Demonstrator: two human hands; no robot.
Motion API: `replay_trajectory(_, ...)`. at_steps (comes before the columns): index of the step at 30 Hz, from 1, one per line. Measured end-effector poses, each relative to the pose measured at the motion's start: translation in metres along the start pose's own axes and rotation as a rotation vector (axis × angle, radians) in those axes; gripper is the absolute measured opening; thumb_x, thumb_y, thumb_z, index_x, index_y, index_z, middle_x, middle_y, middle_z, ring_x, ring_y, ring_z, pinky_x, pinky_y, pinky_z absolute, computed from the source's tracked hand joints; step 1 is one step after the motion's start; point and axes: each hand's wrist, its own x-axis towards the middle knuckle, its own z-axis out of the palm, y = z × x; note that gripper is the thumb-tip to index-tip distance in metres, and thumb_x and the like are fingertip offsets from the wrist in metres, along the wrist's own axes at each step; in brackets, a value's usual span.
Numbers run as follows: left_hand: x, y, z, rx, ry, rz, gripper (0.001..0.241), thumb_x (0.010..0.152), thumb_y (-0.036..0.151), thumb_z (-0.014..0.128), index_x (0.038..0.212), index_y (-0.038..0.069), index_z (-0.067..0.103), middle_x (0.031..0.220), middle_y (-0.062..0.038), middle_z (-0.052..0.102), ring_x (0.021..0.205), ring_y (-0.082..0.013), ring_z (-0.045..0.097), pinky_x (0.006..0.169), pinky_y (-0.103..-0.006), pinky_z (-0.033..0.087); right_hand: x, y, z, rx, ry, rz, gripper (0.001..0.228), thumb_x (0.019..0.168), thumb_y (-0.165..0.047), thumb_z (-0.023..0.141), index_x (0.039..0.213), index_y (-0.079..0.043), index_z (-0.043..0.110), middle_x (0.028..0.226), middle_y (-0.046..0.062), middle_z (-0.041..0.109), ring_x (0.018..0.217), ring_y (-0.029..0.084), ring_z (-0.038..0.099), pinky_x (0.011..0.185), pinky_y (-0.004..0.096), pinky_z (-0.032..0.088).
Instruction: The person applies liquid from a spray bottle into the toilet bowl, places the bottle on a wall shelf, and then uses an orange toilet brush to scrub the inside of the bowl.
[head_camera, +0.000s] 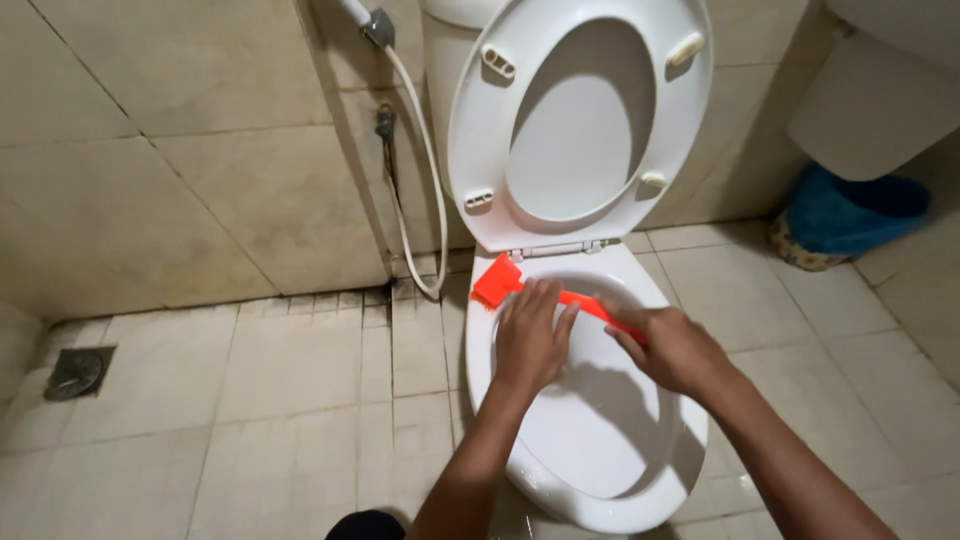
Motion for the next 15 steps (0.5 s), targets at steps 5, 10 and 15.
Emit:
replay_trajectory(5, -0.026, 0.015, -0.024, 0.016, -0.045, 0.024, 0.044, 0.103, 0.034, 0.058, 0.132, 0.001, 0.063, 0.137, -0.019, 0.064, 0.139, -0.0401, 0.05, 0.111, -0.0544, 0.038, -0.028, -0.037, -0.025, 0.071, -0.096, 0.015, 0.046, 0.095, -0.036, 0.065, 0.139, -0.026, 0.064, 0.082, 0.02, 0.075, 0.07, 0.041, 0.069, 0.071, 0.048, 0.056)
replay_trajectory(10, -0.053, 0.022, -0.031, -0.096, -0.027, 0.039, 0.046, 0.102, 0.031, 0.059, 0.132, -0.003, 0.063, 0.141, -0.023, 0.06, 0.14, -0.042, 0.047, 0.109, -0.0512, 0.04, -0.051, -0.029, -0.012, 0.081, -0.169, -0.015, 0.053, 0.095, -0.034, 0.063, 0.147, -0.025, 0.059, 0.076, 0.021, 0.073, 0.066, 0.038, 0.071, 0.069, 0.047, 0.056)
replay_trajectory(15, -0.047, 0.015, -0.032, -0.087, -0.054, 0.045, 0.042, 0.104, 0.028, 0.054, 0.132, -0.003, 0.062, 0.145, -0.021, 0.058, 0.143, -0.0402, 0.045, 0.109, -0.0501, 0.041, -0.055, -0.048, -0.006, -0.029, -0.139, 0.061, 0.056, 0.098, -0.035, 0.057, 0.153, -0.03, 0.05, 0.069, 0.018, 0.07, 0.066, 0.039, 0.069, 0.066, 0.051, 0.053)
